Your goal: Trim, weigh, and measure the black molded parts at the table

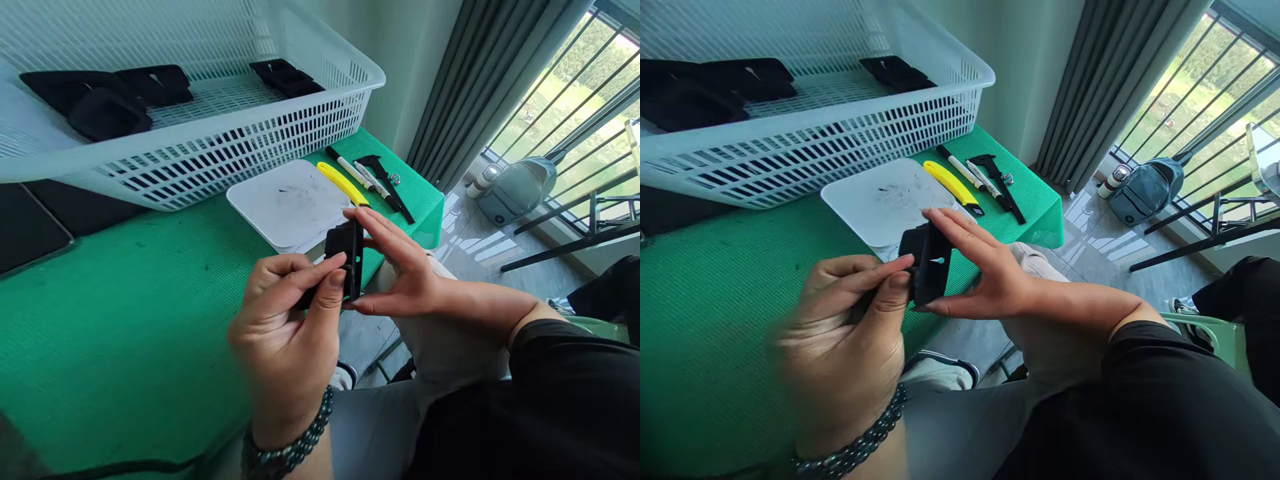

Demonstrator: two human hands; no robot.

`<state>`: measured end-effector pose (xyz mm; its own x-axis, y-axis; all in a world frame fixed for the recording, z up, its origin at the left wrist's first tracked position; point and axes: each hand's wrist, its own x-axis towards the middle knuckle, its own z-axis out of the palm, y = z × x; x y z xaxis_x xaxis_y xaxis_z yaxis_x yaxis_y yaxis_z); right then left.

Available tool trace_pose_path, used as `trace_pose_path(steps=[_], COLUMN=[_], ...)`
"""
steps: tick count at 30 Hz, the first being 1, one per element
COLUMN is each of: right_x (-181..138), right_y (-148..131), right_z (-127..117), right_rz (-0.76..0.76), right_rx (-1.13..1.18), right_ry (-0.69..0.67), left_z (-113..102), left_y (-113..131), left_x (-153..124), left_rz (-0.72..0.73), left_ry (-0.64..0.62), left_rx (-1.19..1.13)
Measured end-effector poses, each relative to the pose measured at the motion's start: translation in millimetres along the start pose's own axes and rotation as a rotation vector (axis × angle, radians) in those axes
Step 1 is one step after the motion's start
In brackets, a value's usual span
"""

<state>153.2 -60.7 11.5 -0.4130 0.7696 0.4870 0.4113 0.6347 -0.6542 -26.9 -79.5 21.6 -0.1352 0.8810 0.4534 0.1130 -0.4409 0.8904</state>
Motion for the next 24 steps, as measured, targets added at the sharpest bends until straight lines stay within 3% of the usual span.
trace_pose_path(steps=[5, 9, 12, 15, 19, 22, 24], right_x=[-4, -2, 2, 5, 3, -1, -2], right_y=[-2, -3, -3, -5, -6, -7, -7], right_z=[2, 8, 13, 16, 17, 18, 18], right_rz=[-0.148, -0.133, 0.054, 0.244, 0.25, 0.221, 0.223], right_rx=[-0.036, 0.163, 0.406, 0.582, 0.75, 0.831, 0.855], right_ry=[-0.178, -0.1, 0.007, 0.089, -0.068, -0.221, -0.248], left_z=[-1, 6, 17, 24, 17, 9, 6], left_y=[1, 6, 7, 4, 2, 3, 3], left_x=[3, 6, 2, -5, -4, 6, 11], left_rz=[-0.005, -0.265, -0.433, -0.307, -0.02, -0.025, -0.062], left_ry=[0.057, 0.162, 0.231, 0.263, 0.388, 0.402, 0.392], left_rx=[-0.021, -0.236, -0.402, -0.323, -0.026, 0.089, 0.107])
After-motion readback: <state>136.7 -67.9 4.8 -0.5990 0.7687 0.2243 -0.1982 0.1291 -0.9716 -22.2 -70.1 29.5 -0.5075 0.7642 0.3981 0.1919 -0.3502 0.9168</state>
